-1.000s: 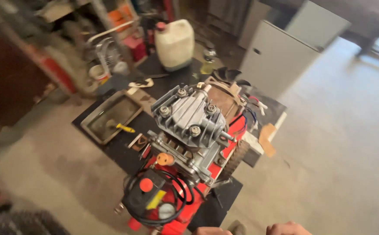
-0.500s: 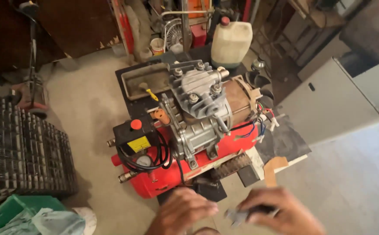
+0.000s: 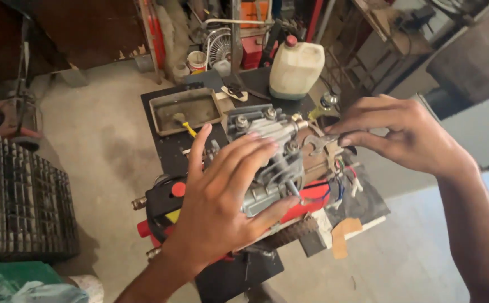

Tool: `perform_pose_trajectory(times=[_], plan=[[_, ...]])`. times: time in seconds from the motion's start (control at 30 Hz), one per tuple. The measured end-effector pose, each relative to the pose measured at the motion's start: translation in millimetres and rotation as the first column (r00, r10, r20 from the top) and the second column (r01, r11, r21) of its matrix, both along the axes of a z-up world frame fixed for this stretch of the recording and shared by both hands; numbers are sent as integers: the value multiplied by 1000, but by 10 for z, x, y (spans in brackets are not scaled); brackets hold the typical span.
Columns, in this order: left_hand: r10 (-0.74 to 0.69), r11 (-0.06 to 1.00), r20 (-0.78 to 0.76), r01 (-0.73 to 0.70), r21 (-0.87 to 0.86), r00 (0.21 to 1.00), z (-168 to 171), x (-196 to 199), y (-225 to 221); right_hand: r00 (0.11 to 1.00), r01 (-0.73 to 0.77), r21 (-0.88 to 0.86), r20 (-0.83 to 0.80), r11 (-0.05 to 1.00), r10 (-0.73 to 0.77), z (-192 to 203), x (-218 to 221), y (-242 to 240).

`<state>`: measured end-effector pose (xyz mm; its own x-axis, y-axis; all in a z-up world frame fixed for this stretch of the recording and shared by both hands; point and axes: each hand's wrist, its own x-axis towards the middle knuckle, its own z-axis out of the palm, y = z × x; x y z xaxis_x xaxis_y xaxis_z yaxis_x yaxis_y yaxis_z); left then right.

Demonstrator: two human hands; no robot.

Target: Using a wrench and fingers to tighten or loosen bolts on the cylinder head of an air compressor pump during a repair process.

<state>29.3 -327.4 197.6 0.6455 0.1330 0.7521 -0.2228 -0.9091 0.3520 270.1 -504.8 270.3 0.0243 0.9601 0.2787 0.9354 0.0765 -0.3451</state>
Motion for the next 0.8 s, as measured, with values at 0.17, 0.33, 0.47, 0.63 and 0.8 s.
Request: perform_pose_trajectory(times=[0.17,0.33,0.47,0.63,0.8], plan=[[58,998,-49,-58,3,997,-31,148,-10,976,-182,-97,-140,979,167,7,336,298],[61,996,-52,-64,-61,997,-1,201,-37,918,-384,-96,-147,918,369,70,513,628],[63,991,-34,-66,-120,997,-74,229,-55,851,-518,-116,-173,848,496,101,590,869],[67,984,-27,-70,-166,997,-154,262,-70,781,-614,-125,-233,779,579,146,577,1070],[23,978,2,-22,-205,1000,-178,258,-64,795,-603,-174,-215,778,568,162,539,1110]])
